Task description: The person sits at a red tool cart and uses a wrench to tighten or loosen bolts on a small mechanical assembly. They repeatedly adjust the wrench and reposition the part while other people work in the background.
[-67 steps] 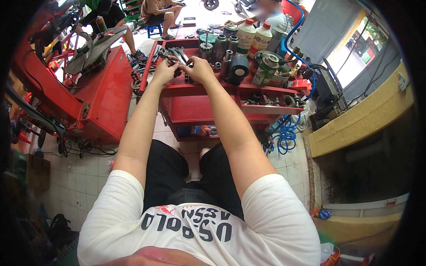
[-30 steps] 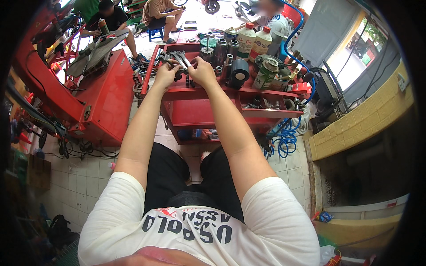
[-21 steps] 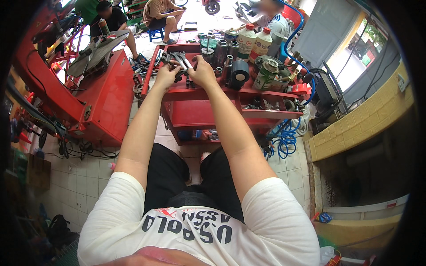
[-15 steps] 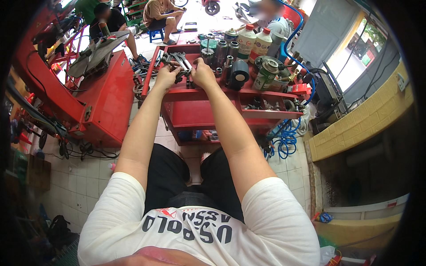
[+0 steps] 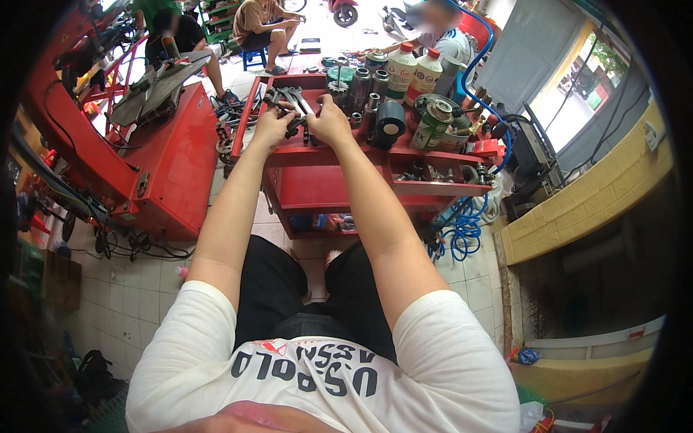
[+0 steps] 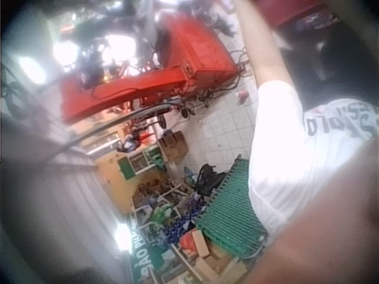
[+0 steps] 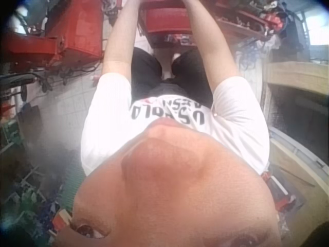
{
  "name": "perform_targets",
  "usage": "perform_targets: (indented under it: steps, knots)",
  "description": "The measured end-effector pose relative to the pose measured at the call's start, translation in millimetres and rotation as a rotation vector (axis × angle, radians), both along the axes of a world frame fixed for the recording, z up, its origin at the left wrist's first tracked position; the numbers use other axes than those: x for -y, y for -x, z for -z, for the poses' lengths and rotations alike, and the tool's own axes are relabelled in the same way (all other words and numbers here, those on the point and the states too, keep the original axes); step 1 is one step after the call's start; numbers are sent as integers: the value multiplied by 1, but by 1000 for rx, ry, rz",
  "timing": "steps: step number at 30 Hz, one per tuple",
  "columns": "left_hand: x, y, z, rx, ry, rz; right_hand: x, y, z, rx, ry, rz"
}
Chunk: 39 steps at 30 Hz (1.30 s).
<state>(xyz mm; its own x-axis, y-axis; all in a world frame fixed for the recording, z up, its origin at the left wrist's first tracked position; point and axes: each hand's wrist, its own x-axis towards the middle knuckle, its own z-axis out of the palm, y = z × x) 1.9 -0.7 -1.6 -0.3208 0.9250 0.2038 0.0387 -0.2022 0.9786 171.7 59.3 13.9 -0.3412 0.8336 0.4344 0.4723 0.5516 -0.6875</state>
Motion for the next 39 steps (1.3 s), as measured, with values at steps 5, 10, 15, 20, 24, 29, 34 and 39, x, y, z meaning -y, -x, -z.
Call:
perform_targets:
  steps: [5, 10, 15, 20, 24, 29, 34, 39]
  knots:
    - [-2, -4, -1, -9, -13, 11, -11, -4, 9, 16, -4, -50]
    - [-1, -3, -2, 15, -14, 6, -10, 0, 6, -59, -54, -11]
    - [-3, 2, 2, -11, -22, 25, -9, -1, 6, -83, -30, -137]
    - [-5, -2, 1, -5, -6, 42, -10, -2, 5, -37, -29, 59]
    - [2, 3, 3, 24, -24, 1, 5, 1, -8, 33, 89, -28]
    - [-5, -5, 2, 7, -44, 12, -11, -4, 3, -80, -55, 31]
    - [-7, 3, 6, -45, -36, -12, -4, -4, 1, 21, -18, -47]
    - [-7, 2, 3, -45, -44, -45, -6, -1, -2, -101, -43, -2]
